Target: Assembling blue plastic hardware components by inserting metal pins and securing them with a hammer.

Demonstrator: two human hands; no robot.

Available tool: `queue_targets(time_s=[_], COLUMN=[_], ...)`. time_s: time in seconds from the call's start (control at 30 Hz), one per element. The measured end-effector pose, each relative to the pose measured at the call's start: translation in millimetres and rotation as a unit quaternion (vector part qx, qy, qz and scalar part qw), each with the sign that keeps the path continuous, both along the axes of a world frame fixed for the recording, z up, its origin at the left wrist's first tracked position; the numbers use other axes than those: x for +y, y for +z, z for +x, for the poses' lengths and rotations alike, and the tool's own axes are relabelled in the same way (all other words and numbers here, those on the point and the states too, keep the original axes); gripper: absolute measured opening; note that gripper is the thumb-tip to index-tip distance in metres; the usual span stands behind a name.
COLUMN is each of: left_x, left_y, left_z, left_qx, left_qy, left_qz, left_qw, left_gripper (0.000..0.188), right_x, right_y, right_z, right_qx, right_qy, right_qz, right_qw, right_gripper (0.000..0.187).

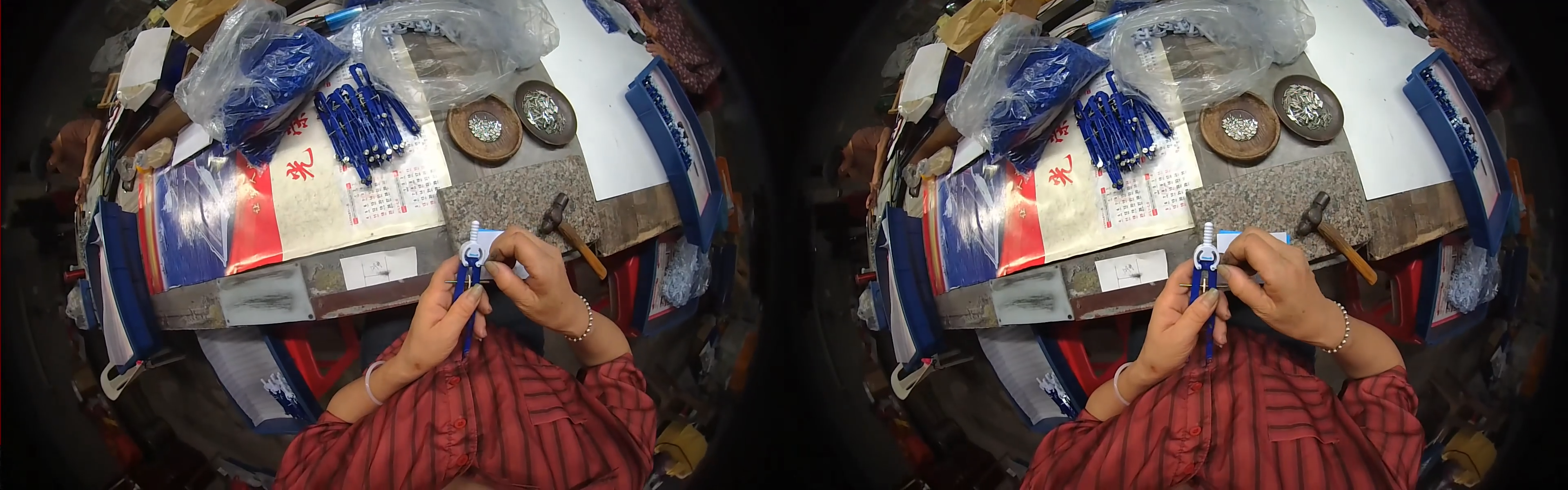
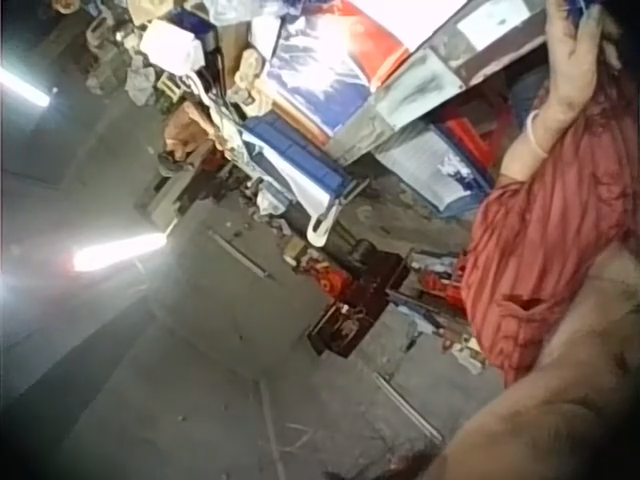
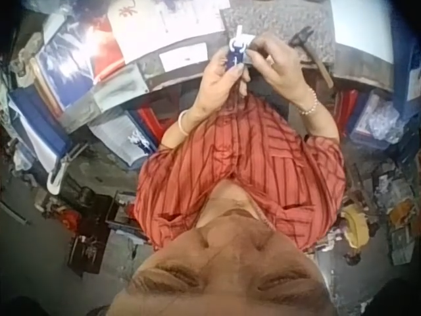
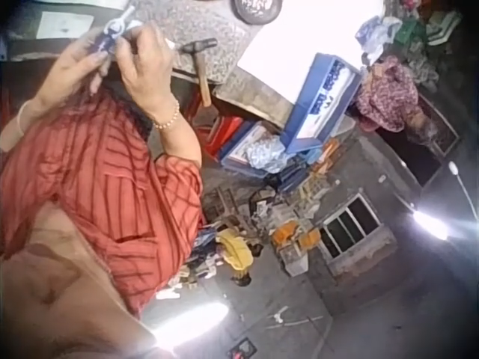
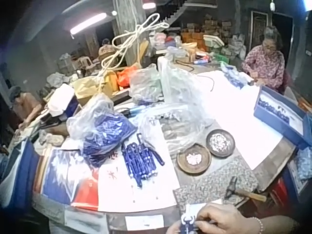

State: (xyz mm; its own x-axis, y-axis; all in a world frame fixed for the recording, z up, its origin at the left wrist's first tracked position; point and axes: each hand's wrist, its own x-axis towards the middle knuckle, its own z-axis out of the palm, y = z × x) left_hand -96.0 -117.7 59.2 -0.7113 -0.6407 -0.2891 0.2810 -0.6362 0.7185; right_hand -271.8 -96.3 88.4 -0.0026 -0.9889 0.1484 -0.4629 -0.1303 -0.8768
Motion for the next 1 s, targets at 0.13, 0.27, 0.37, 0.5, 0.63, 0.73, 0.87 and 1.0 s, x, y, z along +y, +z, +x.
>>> queue_targets(time_s=[0.13, 0.27, 0.37, 0.5, 0.63, 0.73, 0.87, 1.0], left_x=[0.8, 2.2, 5.3, 7.9, 9.2, 12.6, 10.0, 14.7], left_y=[-1.3, -2.4, -5.4, -6.5, -6.6, -7.2, -4.8, -9.3], left_z=[-0.2, -0.9, -1.9, -5.7, -8.3, -7.0, -9.6, -10.4], left_qx=[-0.031, -0.063, -0.107, -0.183, -0.197, -0.170, -0.117, -0.064], left_qy=[-0.008, -0.005, -0.002, 0.016, 0.018, -0.005, -0.059, -0.080], left_qz=[-0.025, -0.058, -0.098, -0.236, -0.261, -0.206, -0.163, -0.066], left_qw=[0.999, 0.996, 0.989, 0.954, 0.945, 0.964, 0.978, 0.993], left_gripper=[0.042, 0.045, 0.045, 0.044, 0.044, 0.044, 0.044, 0.040], right_x=[1.5, 0.8, 3.0, 10.3, 13.0, 13.5, 20.2, 27.2], right_y=[-0.4, 1.2, -2.1, 6.5, 1.3, -4.0, 1.0, -1.1], right_z=[2.5, 4.3, 10.6, 20.5, 16.1, -0.7, -12.9, -23.2], right_qx=[0.043, 0.116, 0.201, 0.327, 0.322, 0.252, -0.067, -0.060], right_qy=[-0.003, 0.000, -0.013, 0.005, 0.004, 0.020, -0.026, -0.059], right_qz=[-0.026, -0.068, -0.110, -0.074, -0.058, -0.057, 0.144, 0.157], right_qw=[0.999, 0.991, 0.973, 0.942, 0.945, 0.966, 0.987, 0.984], right_gripper=[0.011, 0.013, 0.016, 0.021, 0.024, 0.025, 0.031, 0.035])
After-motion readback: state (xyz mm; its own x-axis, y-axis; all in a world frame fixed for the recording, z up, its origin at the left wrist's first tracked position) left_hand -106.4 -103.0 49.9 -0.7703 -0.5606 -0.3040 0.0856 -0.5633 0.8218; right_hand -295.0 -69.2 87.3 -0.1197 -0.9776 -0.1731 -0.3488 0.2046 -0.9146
